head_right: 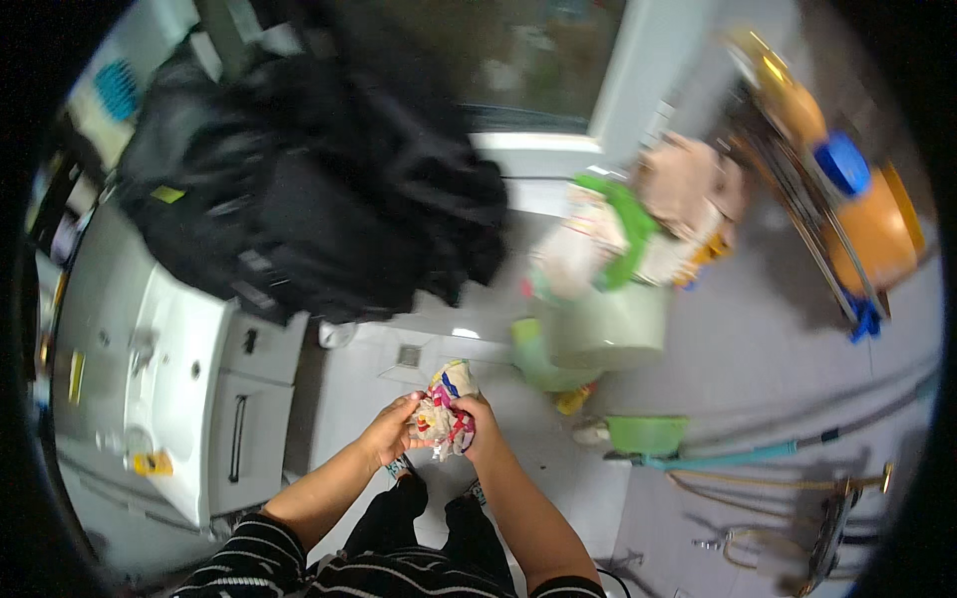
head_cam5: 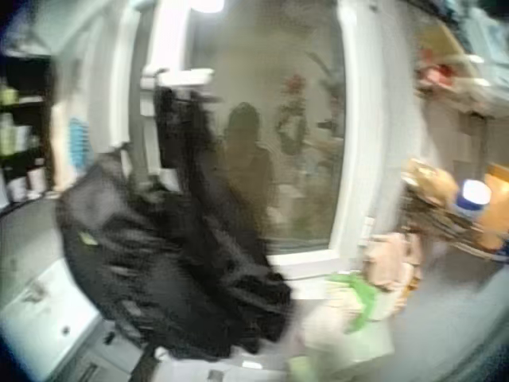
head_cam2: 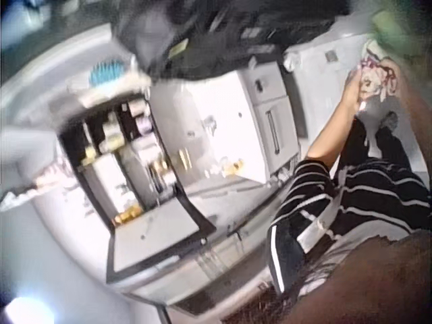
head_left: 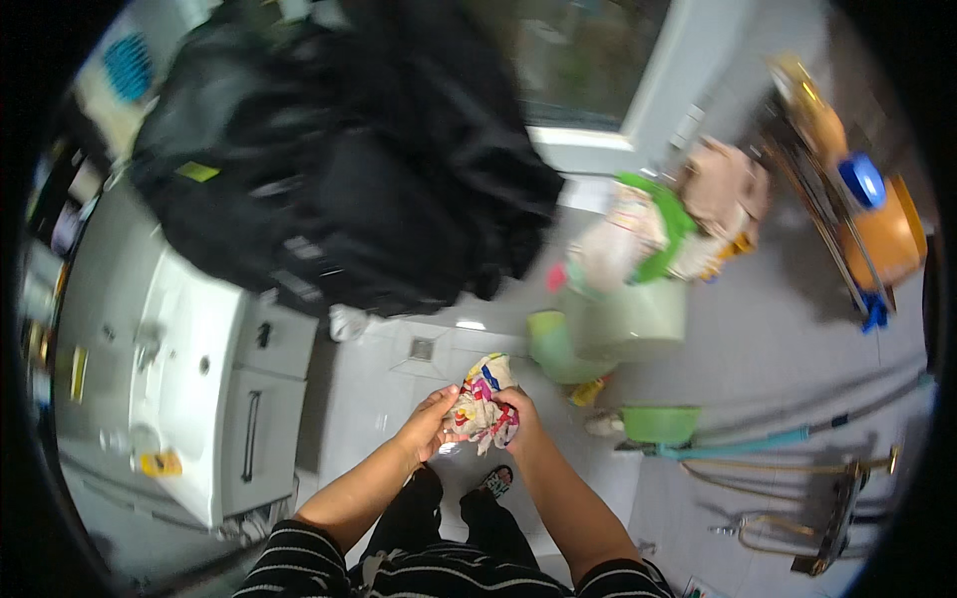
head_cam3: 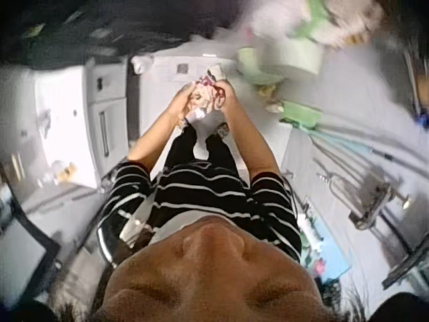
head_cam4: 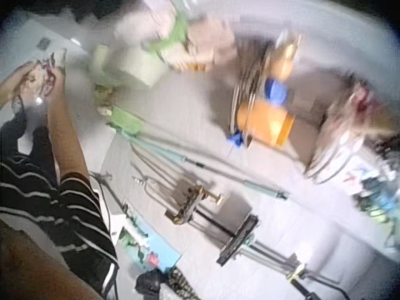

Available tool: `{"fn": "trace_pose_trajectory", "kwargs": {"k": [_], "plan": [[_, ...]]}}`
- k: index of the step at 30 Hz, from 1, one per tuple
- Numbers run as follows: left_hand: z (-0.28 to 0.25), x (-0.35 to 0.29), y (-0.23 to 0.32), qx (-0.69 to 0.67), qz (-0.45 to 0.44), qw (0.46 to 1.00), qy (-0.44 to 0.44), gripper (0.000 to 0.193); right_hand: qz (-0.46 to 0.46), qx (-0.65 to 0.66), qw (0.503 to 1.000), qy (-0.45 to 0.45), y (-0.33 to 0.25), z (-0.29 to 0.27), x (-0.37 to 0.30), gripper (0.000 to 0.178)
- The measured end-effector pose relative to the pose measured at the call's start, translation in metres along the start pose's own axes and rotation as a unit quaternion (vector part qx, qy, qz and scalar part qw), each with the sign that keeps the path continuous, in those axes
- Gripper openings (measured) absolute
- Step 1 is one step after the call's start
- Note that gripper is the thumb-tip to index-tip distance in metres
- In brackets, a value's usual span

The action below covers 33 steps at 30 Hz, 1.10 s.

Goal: The person cleans the toilet tank and seat with a cloth, rinsing it in a basin. They then move to the sink, wash the cloth, and scrub a pair of black slippers with a brush and soap before rinsing them.

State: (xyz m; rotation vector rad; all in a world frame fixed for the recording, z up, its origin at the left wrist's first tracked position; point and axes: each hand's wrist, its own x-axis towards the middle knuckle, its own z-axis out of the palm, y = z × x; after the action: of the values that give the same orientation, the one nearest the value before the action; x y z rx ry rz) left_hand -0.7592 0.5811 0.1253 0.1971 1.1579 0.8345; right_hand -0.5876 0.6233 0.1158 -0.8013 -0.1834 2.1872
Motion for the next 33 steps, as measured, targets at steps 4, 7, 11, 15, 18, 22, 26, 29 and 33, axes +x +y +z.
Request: {"fn": "trace_pose_trajectory", "kwargs": {"k": [4, 7, 11, 15, 18, 22, 26, 29, 33], "plan": [[-0.102, -0.059, 0.037, -0.092, 0.144, 0.985, -0.029, 0.039, 0.11, -0.041, 0.992, -0.05, 0.066, 0.091, 0.025, 0.035], [-0.166, -0.121, 0.082, -0.132, 0.207, 0.968, 0.057, 0.027, 0.166, -0.104, 0.975, -0.103, 0.119, 0.17, 0.052, 0.038], [-0.263, -0.193, 0.127, -0.167, 0.297, 0.921, 0.191, 0.022, 0.208, -0.181, 0.946, -0.172, 0.208, 0.26, 0.091, 0.044], [-0.361, -0.246, 0.156, -0.225, 0.359, 0.865, 0.268, 0.021, 0.269, -0.173, 0.912, -0.257, 0.281, 0.342, 0.12, 0.045], [-0.421, -0.275, 0.171, -0.253, 0.408, 0.819, 0.314, 0.02, 0.301, -0.166, 0.886, -0.311, 0.33, 0.384, 0.144, 0.048], [-0.486, -0.294, 0.178, -0.242, 0.432, 0.777, 0.389, 0.021, 0.391, -0.137, 0.86, -0.3, 0.372, 0.43, 0.179, 0.045], [-0.541, -0.289, 0.175, 0.0, 0.338, 0.748, 0.572, 0.037, 0.389, -0.213, 0.857, -0.261, 0.416, 0.457, 0.228, 0.044], [-0.58, -0.283, 0.185, 0.335, 0.137, 0.615, 0.7, 0.059, 0.378, -0.252, 0.853, -0.257, 0.449, 0.477, 0.264, 0.041], [-0.61, -0.273, 0.237, 0.552, 0.007, 0.528, 0.645, 0.059, 0.419, -0.271, 0.831, -0.245, 0.493, 0.501, 0.311, 0.042]]}}
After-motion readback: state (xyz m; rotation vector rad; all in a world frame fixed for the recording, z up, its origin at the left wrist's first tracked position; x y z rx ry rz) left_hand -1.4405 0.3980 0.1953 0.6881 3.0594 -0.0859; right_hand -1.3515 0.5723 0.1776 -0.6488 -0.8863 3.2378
